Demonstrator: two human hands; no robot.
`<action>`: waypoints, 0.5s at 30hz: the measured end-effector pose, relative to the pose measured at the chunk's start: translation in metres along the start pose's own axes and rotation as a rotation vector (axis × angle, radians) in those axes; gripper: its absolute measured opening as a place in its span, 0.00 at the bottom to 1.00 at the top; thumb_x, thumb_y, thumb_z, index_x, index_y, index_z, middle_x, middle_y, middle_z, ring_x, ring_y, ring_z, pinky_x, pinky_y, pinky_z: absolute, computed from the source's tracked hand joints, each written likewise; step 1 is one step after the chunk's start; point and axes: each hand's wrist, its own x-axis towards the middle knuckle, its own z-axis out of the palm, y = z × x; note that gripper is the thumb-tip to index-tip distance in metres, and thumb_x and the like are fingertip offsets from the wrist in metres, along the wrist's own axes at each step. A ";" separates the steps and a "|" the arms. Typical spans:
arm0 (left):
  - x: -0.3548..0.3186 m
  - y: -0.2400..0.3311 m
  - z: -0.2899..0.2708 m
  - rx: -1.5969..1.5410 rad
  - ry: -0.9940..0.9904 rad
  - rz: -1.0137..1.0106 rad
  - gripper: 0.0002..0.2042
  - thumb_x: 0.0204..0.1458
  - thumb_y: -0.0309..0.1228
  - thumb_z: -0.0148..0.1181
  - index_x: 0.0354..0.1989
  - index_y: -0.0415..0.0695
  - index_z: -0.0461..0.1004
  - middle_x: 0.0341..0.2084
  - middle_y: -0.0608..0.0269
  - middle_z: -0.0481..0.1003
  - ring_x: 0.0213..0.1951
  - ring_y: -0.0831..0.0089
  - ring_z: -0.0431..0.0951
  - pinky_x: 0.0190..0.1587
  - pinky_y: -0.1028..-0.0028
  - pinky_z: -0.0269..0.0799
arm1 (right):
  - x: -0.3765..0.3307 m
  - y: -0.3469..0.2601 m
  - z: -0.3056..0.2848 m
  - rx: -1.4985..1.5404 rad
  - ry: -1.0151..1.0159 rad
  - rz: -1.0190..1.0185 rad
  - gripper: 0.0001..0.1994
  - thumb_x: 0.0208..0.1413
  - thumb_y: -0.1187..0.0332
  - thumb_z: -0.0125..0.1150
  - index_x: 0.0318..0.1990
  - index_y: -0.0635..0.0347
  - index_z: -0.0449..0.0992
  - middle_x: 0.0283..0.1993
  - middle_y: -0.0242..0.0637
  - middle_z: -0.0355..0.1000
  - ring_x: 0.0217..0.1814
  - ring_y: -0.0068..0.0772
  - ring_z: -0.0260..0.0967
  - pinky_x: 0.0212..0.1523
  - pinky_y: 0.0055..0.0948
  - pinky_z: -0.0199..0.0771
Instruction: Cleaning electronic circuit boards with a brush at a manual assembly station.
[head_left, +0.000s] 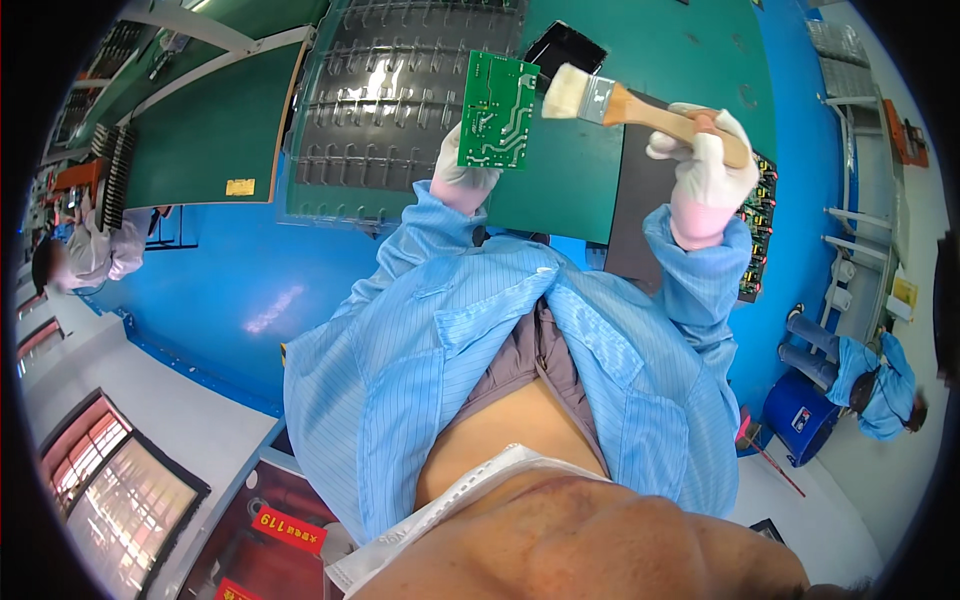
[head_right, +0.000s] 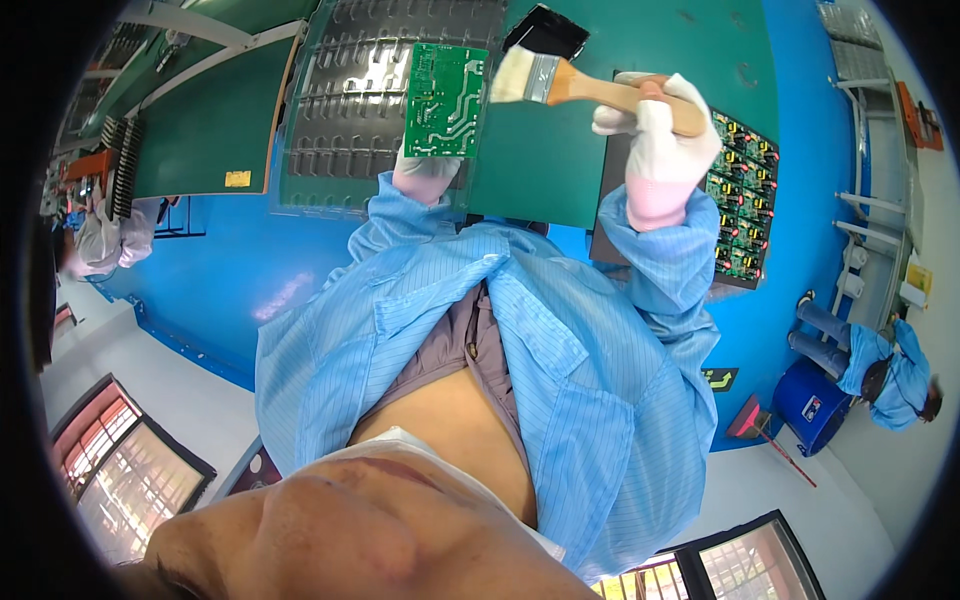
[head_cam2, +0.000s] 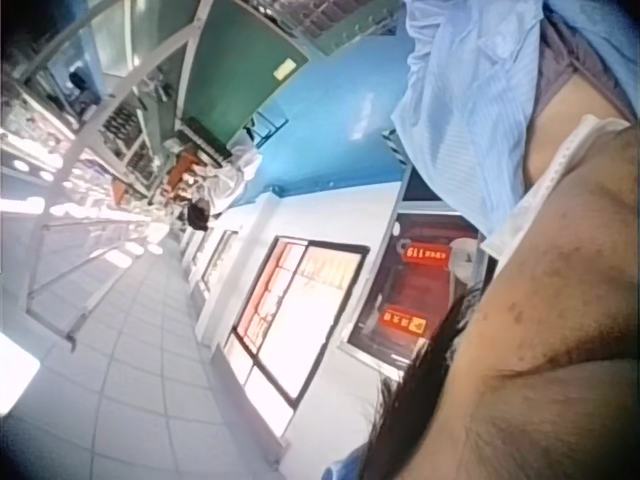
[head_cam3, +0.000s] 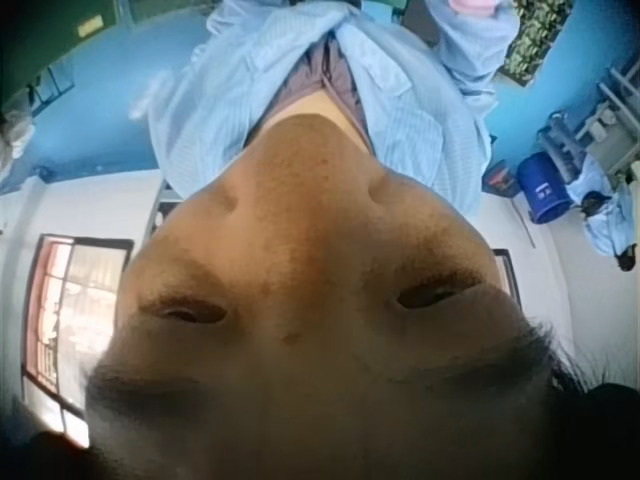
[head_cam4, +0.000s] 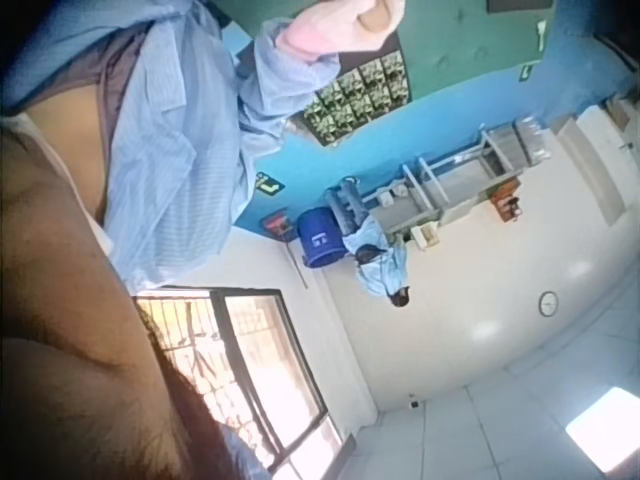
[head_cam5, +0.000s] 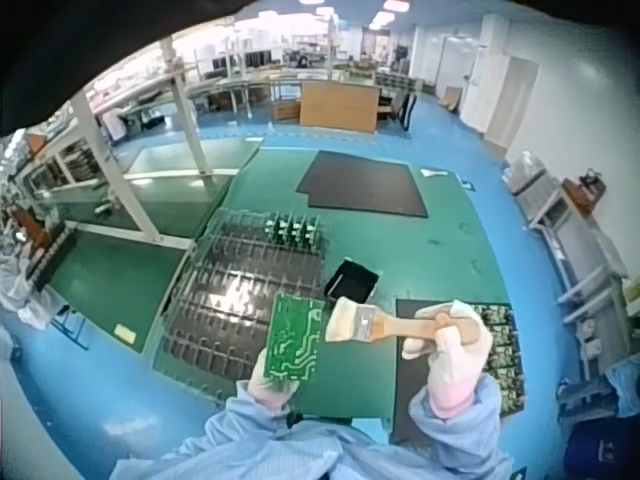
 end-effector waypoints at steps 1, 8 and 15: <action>-0.001 0.000 0.001 0.008 -0.019 0.009 0.14 0.47 0.22 0.58 0.43 0.36 0.68 0.35 0.57 0.74 0.35 0.70 0.76 0.39 0.75 0.73 | 0.000 -0.006 0.005 0.017 -0.006 -0.023 0.12 0.52 0.77 0.48 0.44 0.73 0.65 0.35 0.54 0.70 0.20 0.37 0.70 0.19 0.25 0.75; -0.003 0.003 0.009 0.067 -0.124 0.022 0.14 0.47 0.21 0.58 0.43 0.37 0.68 0.36 0.56 0.75 0.36 0.70 0.76 0.40 0.75 0.73 | 0.001 0.009 0.028 0.068 -0.023 -0.013 0.14 0.51 0.78 0.46 0.47 0.72 0.62 0.35 0.55 0.70 0.20 0.39 0.70 0.19 0.26 0.75; -0.010 0.008 0.011 -0.026 -0.059 0.029 0.15 0.48 0.22 0.56 0.45 0.37 0.67 0.40 0.56 0.73 0.39 0.69 0.75 0.41 0.74 0.72 | -0.009 0.012 -0.015 -0.031 0.040 0.040 0.12 0.53 0.77 0.47 0.44 0.72 0.64 0.38 0.55 0.69 0.21 0.37 0.69 0.20 0.26 0.74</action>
